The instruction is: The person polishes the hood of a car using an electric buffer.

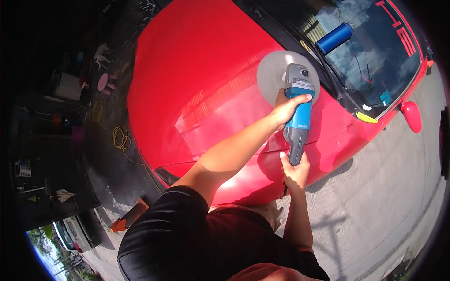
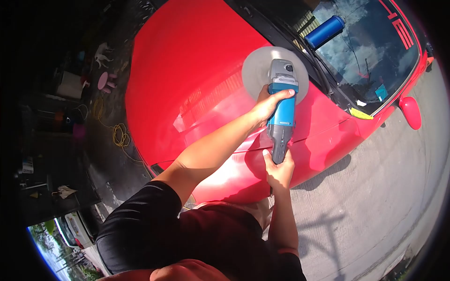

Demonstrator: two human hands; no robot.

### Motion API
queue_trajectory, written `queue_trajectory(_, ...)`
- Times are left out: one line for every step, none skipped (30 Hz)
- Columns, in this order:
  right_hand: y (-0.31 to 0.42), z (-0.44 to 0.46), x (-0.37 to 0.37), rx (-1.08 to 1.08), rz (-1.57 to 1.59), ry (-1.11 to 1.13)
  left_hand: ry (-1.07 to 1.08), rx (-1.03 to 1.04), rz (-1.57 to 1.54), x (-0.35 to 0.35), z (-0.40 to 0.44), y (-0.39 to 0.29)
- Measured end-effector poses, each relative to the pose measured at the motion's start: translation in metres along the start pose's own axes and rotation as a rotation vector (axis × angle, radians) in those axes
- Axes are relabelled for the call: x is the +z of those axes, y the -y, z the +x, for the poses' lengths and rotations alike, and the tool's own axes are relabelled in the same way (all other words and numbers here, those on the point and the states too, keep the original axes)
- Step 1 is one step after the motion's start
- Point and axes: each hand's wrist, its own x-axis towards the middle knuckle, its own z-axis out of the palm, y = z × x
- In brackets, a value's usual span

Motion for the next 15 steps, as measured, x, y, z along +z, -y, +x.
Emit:
queue_trajectory(0.009,0.004,0.001,0.032,0.019,0.004,-0.024,0.011,0.018,0.001,0.006,-0.001)
queue_trajectory(0.014,0.007,0.004,0.068,0.037,0.009,-0.051,0.018,0.036,-0.001,0.010,-0.002)
queue_trajectory(0.015,0.011,0.009,0.072,0.037,0.015,-0.068,0.023,0.032,-0.005,0.013,-0.002)
queue_trajectory(0.016,0.016,0.015,0.074,0.039,0.017,-0.081,0.031,0.031,-0.010,0.018,-0.004)
queue_trajectory(0.017,0.020,0.020,0.076,0.042,0.015,-0.091,0.037,0.030,-0.017,0.022,-0.006)
queue_trajectory(0.017,0.023,0.025,0.074,0.033,0.047,-0.101,0.043,-0.002,-0.026,0.024,-0.008)
queue_trajectory(0.016,0.026,0.030,0.071,0.013,0.075,-0.121,0.055,-0.027,-0.036,0.025,-0.008)
queue_trajectory(0.016,0.028,0.039,0.065,-0.007,0.102,-0.139,0.071,-0.052,-0.049,0.023,-0.010)
queue_trajectory(0.015,0.029,0.048,0.059,-0.027,0.128,-0.155,0.086,-0.077,-0.063,0.020,-0.013)
queue_trajectory(0.010,0.031,0.057,0.055,-0.069,0.151,-0.159,0.080,-0.094,-0.075,0.013,-0.020)
queue_trajectory(-0.004,0.034,0.068,-0.010,-0.099,0.149,-0.160,0.080,-0.100,-0.090,0.010,-0.022)
queue_trajectory(-0.002,0.033,0.078,0.002,-0.133,0.172,-0.162,0.079,-0.108,-0.109,0.011,-0.020)
queue_trajectory(0.001,0.032,0.089,0.013,-0.166,0.197,-0.166,0.078,-0.117,-0.125,0.009,-0.021)
queue_trajectory(-0.006,0.033,0.097,0.012,-0.199,0.237,-0.191,0.084,-0.116,-0.140,0.006,-0.021)
queue_trajectory(-0.006,0.032,0.106,-0.001,-0.213,0.257,-0.234,0.084,-0.134,-0.150,-0.002,-0.026)
